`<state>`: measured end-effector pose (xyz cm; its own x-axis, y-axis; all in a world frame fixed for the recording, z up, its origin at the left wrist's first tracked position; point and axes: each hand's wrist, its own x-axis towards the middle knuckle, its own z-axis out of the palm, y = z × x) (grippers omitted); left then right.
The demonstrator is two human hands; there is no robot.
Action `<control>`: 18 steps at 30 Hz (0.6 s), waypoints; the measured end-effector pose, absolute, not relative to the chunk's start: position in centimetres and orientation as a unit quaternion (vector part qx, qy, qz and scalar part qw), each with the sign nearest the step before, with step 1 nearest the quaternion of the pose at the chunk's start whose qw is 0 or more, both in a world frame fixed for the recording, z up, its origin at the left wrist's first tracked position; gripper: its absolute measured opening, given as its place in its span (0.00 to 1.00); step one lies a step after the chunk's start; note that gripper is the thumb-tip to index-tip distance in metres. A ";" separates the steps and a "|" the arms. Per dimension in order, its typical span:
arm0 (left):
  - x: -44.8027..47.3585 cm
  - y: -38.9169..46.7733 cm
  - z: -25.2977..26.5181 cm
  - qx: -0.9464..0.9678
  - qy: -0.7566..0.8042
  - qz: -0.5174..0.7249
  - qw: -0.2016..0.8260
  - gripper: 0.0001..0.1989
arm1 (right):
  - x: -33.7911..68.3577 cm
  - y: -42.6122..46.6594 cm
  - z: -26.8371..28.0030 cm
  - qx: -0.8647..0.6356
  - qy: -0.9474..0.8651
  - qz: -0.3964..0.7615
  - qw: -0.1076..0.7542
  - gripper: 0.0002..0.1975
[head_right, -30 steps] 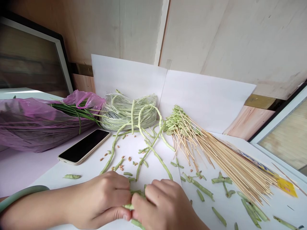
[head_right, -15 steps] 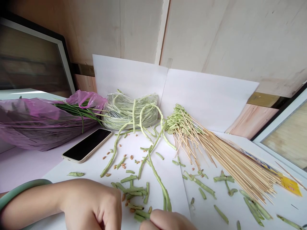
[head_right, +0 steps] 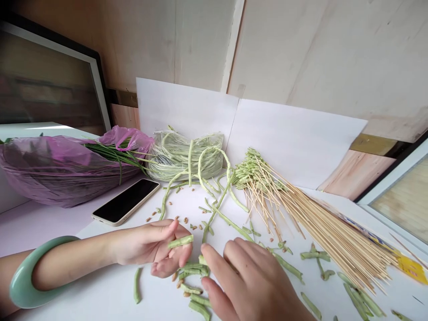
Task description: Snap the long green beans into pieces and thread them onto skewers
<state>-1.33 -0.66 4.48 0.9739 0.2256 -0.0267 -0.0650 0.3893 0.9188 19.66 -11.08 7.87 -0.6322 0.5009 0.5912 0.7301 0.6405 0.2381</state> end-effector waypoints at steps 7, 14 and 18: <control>-0.8 -1.2 4.3 0.535 0.106 0.039 0.837 0.18 | 18.9 -10.8 6.2 -0.376 -0.890 -0.068 0.250 0.20; -0.9 -1.5 4.3 0.609 0.131 -0.025 0.782 0.20 | 18.5 -10.6 4.6 -0.363 -0.861 0.070 0.349 0.08; -1.0 -2.1 4.8 0.660 0.164 -0.039 0.732 0.23 | 18.8 -10.5 4.2 -0.409 -0.838 0.058 0.356 0.04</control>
